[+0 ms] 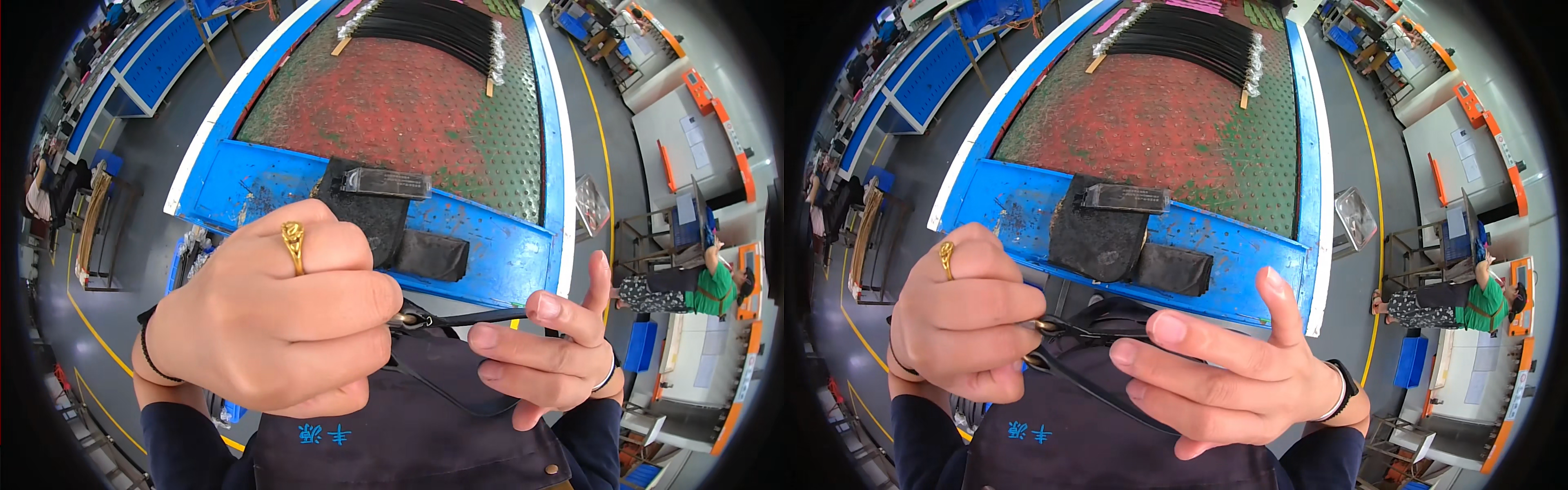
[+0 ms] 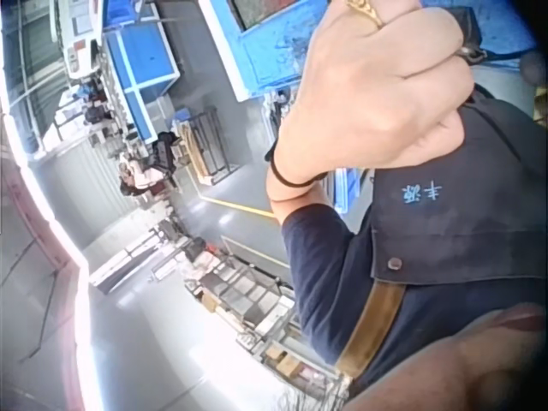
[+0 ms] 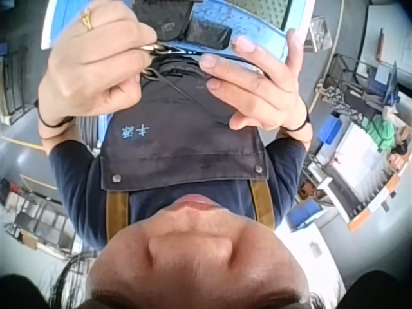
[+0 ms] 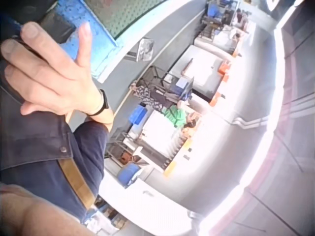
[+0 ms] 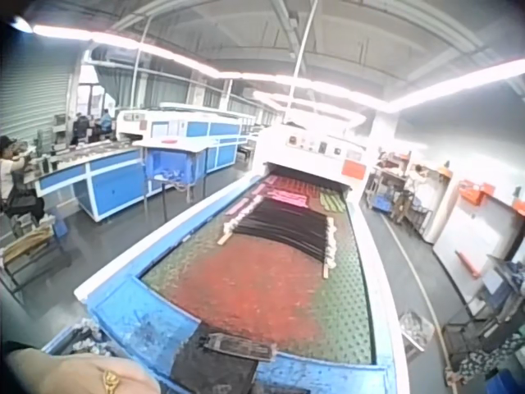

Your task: The person inserts a black cable into a transparent plastic housing and secures it using a metal clip. They repeat this process for multiple cables, picking them from a pile and placing the finished units on a blue workbench.

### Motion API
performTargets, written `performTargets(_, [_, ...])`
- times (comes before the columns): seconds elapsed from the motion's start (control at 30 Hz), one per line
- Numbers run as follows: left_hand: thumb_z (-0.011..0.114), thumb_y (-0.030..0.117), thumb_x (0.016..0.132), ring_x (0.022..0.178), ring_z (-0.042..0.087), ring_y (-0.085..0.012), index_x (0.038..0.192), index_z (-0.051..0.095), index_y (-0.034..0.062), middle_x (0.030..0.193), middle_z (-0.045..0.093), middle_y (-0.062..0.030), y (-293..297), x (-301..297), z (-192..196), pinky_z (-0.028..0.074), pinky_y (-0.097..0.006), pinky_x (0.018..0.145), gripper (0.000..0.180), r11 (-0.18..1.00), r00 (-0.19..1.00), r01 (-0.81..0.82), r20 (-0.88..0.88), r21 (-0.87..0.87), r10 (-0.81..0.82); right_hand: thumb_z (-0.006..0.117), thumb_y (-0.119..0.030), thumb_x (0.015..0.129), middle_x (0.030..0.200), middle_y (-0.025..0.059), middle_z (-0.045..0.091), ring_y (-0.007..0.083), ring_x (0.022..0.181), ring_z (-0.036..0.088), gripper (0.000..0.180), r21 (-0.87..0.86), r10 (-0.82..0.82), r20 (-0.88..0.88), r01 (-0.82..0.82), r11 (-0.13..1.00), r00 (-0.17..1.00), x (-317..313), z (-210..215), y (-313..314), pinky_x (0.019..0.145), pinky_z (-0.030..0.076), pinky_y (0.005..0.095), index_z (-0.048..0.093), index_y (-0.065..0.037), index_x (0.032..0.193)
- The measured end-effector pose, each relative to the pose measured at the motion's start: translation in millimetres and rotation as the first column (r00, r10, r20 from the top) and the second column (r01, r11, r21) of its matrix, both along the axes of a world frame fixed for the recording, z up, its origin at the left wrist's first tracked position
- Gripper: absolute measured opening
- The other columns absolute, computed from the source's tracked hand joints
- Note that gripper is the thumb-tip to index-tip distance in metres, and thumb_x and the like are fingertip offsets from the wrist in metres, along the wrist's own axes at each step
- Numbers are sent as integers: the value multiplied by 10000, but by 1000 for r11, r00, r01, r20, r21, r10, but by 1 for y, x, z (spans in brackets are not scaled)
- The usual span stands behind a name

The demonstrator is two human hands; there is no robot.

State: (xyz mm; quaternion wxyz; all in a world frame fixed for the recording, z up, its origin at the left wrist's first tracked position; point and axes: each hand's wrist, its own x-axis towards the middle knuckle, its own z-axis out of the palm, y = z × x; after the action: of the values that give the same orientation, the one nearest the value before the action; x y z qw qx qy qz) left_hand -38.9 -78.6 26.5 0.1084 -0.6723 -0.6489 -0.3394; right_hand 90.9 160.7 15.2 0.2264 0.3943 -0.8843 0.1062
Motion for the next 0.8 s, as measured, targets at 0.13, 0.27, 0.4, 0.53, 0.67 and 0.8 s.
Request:
performTargets(0.13, [589,120,446,589,510,-181,598,566,85,743,557,-13,2,-2,0,350,-307,501,158,1000,1000,19,5,5,-19,275,-500,928,940,-9,670,251,1208,408,470,19,0,-4,0,1000,1000,-3,-2,1,1055,51,599,589,-153,880])
performTargets(0.27, [590,117,455,589,510,-181,599,566,83,744,559,-16,3,-2,-4,351,-307,501,150,1000,1000,5,9,25,-5,283,-471,937,940,-4,662,255,1176,443,442,-297,17,29,-8,955,999,-1,-6,5,1055,79,592,593,-166,858])
performTargets(0.4, [583,113,453,587,511,-183,598,564,83,745,561,-18,1,-5,-8,358,-306,502,149,999,1000,-5,12,48,4,284,-462,938,994,91,625,352,1166,438,441,-740,-117,39,107,663,992,-1,-20,22,1064,154,551,576,-132,966])
performTargets(0.53, [564,97,452,593,515,-191,604,569,73,742,562,-22,-5,-6,-16,373,-299,509,154,998,997,-56,46,40,54,301,-343,954,1099,173,567,327,1145,463,441,-765,-394,283,453,457,875,-23,-68,53,1023,298,443,520,21,1074])
performTargets(0.67, [540,61,501,576,512,-184,631,596,37,757,559,-56,-12,-9,-26,385,-284,514,143,971,961,-240,143,-7,238,457,-275,887,1241,121,479,330,1216,370,325,-347,-487,509,688,638,709,-27,-160,57,1018,231,492,562,-78,1122])
performTargets(0.8, [575,21,721,615,514,-111,847,643,3,794,536,-66,-23,-10,-51,399,-219,534,144,913,561,-391,756,-119,339,580,-276,806,1387,103,327,333,1313,224,388,235,-643,357,601,764,677,-18,-230,25,1009,160,602,556,-100,1151])
